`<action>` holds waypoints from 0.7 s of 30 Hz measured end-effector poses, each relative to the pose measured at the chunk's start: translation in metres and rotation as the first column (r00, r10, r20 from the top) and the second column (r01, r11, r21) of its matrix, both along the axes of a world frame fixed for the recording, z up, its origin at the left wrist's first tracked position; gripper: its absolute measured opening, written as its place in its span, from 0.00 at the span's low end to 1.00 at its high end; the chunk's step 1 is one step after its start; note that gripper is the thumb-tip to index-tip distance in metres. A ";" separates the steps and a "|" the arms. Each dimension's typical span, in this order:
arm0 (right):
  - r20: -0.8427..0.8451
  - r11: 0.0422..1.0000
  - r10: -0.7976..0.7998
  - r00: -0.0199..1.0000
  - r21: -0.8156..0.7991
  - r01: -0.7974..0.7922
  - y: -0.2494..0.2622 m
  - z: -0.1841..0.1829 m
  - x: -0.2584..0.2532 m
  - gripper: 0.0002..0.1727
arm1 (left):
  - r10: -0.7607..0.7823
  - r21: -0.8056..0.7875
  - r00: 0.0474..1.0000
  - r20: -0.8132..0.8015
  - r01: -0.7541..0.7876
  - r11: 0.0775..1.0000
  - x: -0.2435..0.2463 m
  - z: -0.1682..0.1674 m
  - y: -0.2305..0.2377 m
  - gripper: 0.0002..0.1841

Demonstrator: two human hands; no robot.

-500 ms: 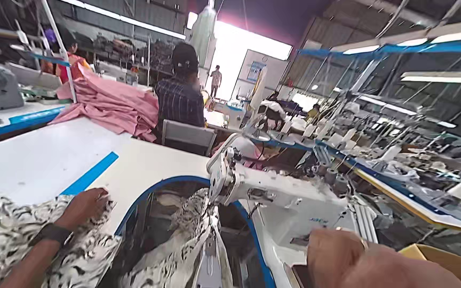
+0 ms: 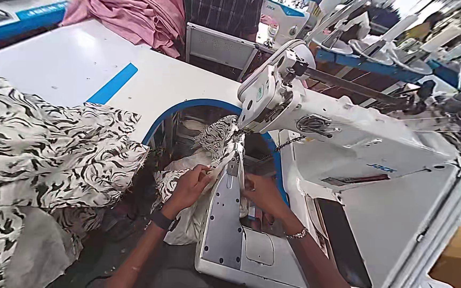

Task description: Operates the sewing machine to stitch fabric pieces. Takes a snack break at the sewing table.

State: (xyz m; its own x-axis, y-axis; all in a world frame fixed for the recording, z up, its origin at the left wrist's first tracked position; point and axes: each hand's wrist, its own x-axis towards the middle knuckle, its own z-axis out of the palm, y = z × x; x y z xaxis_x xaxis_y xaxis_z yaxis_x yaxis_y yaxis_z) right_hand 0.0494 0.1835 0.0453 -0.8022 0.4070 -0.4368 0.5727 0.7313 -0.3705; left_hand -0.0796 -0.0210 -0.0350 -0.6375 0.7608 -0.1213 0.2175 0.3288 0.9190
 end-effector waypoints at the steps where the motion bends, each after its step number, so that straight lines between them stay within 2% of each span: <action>1: 0.084 1.000 0.020 0.996 -0.010 -0.019 -0.002 -0.009 0.002 0.14 | -0.011 -0.027 1.000 0.021 0.012 1.000 0.002 -0.007 -0.004 0.25; 3: 0.187 0.992 0.109 0.976 -0.075 -0.097 0.005 -0.028 0.011 0.15 | -0.025 -0.026 0.997 0.066 0.027 0.999 0.008 -0.024 -0.010 0.21; 6: 0.093 0.950 0.218 0.972 -0.247 -0.189 0.020 -0.042 0.024 0.13 | 0.039 0.023 0.999 -0.007 -0.039 0.999 0.014 -0.034 -0.015 0.16; 7: 0.032 0.941 0.196 0.980 -0.289 -0.178 0.021 -0.042 0.026 0.14 | 0.087 0.065 0.993 -0.075 -0.083 0.994 0.014 -0.034 -0.013 0.18; 9: -0.106 0.902 0.050 0.993 -0.421 -0.091 0.024 -0.043 0.026 0.19 | 0.121 0.117 0.981 -0.152 -0.104 0.988 0.010 -0.035 -0.004 0.22; 11: -0.162 0.799 -0.025 0.986 -0.597 -0.078 0.027 -0.046 0.025 0.24 | 0.006 0.063 0.993 -0.122 0.002 0.998 0.006 -0.033 0.004 0.22; 12: -0.125 0.768 0.013 0.992 -0.634 -0.090 0.027 -0.047 0.027 0.21 | -0.055 0.019 0.995 -0.088 0.057 0.998 0.006 -0.031 0.005 0.20; 14: 0.045 0.810 0.217 0.975 -0.565 -0.154 0.025 -0.051 0.030 0.05 | -0.097 -0.029 0.995 -0.014 0.096 0.995 0.008 -0.029 0.004 0.16; 15: 0.133 0.839 0.322 0.937 -0.500 -0.216 0.024 -0.056 0.031 0.07 | -0.079 -0.016 0.997 0.018 0.080 0.997 0.009 -0.029 0.001 0.16; 16: 0.190 0.853 0.352 0.916 -0.468 -0.231 0.022 -0.055 0.033 0.10 | -0.050 0.018 0.998 0.048 0.049 0.999 0.011 -0.028 -0.005 0.16; 17: 0.144 0.865 0.308 0.940 -0.454 -0.214 0.022 -0.053 0.038 0.12 | -0.014 0.070 0.999 0.052 0.010 0.998 0.015 -0.026 -0.010 0.16; 19: -0.119 0.859 0.054 0.991 -0.500 -0.107 0.022 -0.038 0.050 0.08 | 0.042 0.185 0.999 0.002 -0.041 0.982 0.030 -0.001 -0.018 0.15; 20: -0.235 0.856 -0.074 0.969 -0.513 -0.059 0.019 -0.023 0.056 0.05 | 0.048 0.227 0.997 -0.053 -0.034 0.973 0.039 0.019 -0.020 0.14; 21: -0.326 0.881 -0.124 0.937 -0.470 -0.047 0.011 -0.005 0.064 0.05 | 0.033 0.237 0.995 -0.096 -0.009 0.972 0.052 0.039 -0.022 0.13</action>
State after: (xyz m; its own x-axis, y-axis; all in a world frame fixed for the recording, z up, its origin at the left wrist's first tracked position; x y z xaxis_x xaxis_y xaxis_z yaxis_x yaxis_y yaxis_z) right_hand 0.1132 0.1940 0.0403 -0.9217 0.2591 -0.2885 0.3749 0.4046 -0.8341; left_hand -0.0279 -0.0434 0.0039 -0.6535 0.7467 0.1238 0.3060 0.1111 0.9455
